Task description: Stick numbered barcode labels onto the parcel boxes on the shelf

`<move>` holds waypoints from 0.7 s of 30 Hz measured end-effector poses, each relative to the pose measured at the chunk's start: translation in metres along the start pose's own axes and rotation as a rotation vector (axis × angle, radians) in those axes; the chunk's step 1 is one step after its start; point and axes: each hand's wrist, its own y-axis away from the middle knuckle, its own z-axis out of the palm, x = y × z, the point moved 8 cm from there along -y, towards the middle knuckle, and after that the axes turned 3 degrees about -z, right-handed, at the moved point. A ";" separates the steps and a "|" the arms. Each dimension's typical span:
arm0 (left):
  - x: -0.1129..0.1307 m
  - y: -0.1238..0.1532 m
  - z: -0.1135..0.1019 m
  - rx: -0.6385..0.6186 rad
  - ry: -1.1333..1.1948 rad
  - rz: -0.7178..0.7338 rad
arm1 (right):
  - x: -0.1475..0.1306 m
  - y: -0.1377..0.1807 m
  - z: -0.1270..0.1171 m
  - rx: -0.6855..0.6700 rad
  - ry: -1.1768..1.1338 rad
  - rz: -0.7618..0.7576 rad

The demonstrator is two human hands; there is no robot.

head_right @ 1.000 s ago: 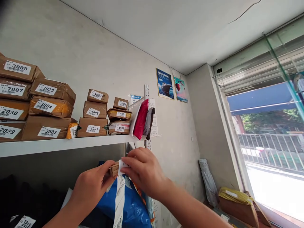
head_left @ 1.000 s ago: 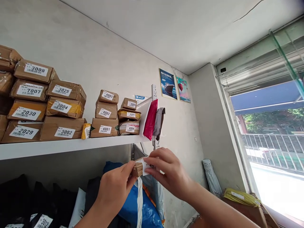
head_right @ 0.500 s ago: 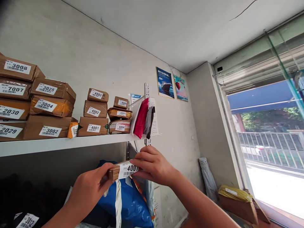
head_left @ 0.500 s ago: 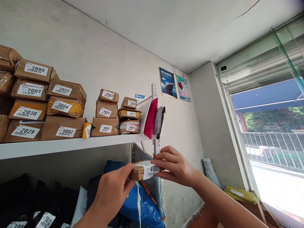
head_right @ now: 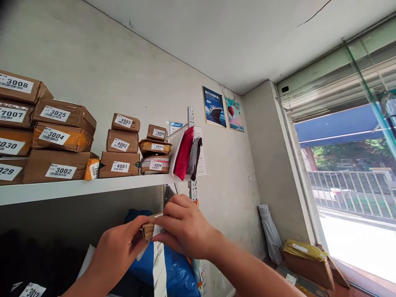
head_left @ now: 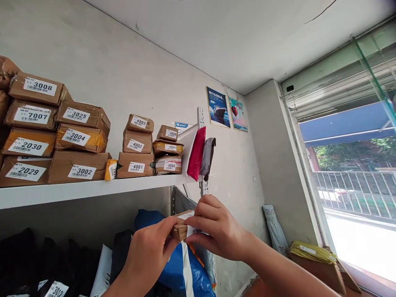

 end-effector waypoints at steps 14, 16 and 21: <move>-0.030 0.007 0.020 -0.167 0.159 -0.211 | 0.026 0.014 -0.002 0.028 -0.129 0.035; -0.036 0.008 0.025 -0.181 0.183 -0.239 | 0.024 0.012 -0.002 0.027 -0.108 0.038; -0.044 0.006 0.026 -0.148 0.224 -0.276 | 0.013 0.012 0.002 0.028 0.048 -0.122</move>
